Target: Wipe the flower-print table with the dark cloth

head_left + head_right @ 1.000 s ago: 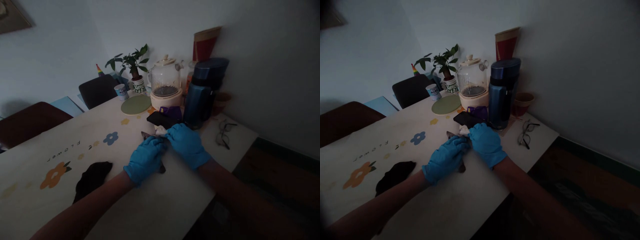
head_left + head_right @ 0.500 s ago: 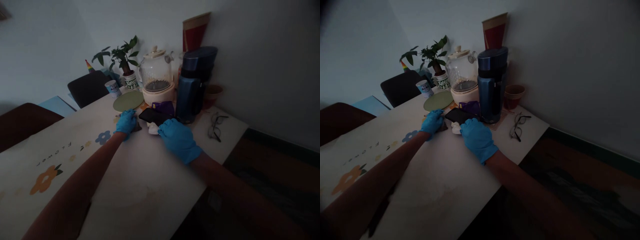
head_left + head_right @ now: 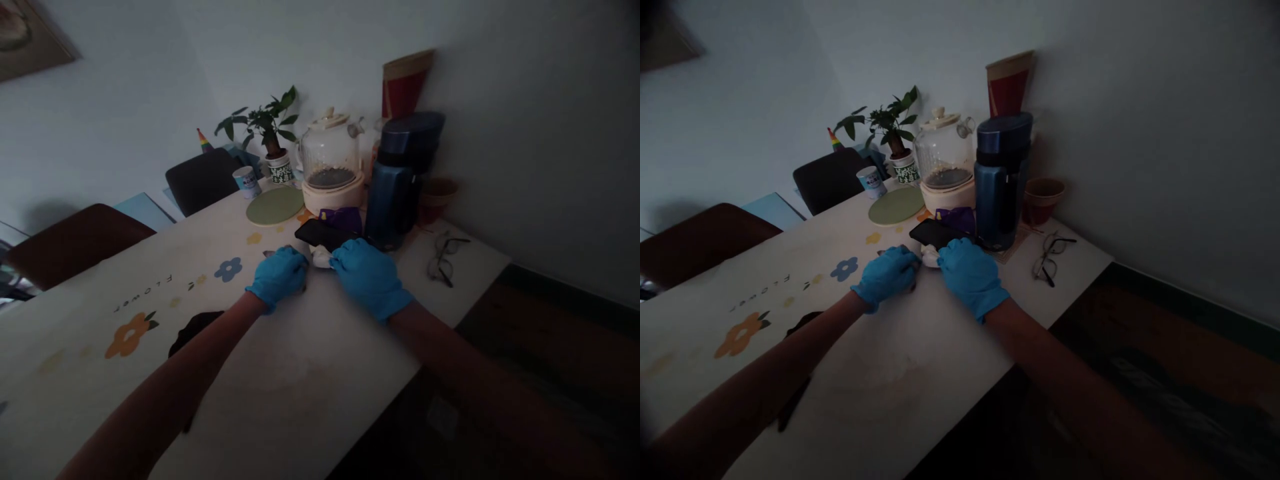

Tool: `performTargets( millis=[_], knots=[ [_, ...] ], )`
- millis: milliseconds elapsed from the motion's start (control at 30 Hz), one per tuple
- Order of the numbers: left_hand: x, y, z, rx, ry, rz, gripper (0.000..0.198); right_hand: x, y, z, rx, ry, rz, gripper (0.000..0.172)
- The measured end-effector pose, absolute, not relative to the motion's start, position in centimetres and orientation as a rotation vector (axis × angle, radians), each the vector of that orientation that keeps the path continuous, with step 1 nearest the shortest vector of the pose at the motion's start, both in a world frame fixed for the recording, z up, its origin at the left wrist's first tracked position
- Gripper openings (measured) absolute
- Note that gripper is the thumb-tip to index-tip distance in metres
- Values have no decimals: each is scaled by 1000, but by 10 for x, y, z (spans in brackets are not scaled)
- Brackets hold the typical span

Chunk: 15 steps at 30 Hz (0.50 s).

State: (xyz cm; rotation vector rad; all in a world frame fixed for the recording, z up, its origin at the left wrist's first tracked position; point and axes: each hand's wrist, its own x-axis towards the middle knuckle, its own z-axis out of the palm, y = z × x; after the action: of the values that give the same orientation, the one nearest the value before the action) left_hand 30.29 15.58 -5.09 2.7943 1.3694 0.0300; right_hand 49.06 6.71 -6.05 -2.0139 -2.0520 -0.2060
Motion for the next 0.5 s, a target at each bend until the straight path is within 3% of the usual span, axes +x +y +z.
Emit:
performTargets(
  millis=[133,233,367,500],
  knots=[
    [281,134,-27,2767,1174,-182,35,494,67,-61,-1954,-2075,-204,35],
    [247,137,2,2672,1348,-201,32,496,68,-63,-1903,-2074,-214,34],
    [194,134,46,2321,1719,264,32,497,68,-67,-1892,-1995,-240,34],
    [149,113,70,1770,1637,770,43,498,69,-68,-1886,-1992,-220,37]
  ],
)
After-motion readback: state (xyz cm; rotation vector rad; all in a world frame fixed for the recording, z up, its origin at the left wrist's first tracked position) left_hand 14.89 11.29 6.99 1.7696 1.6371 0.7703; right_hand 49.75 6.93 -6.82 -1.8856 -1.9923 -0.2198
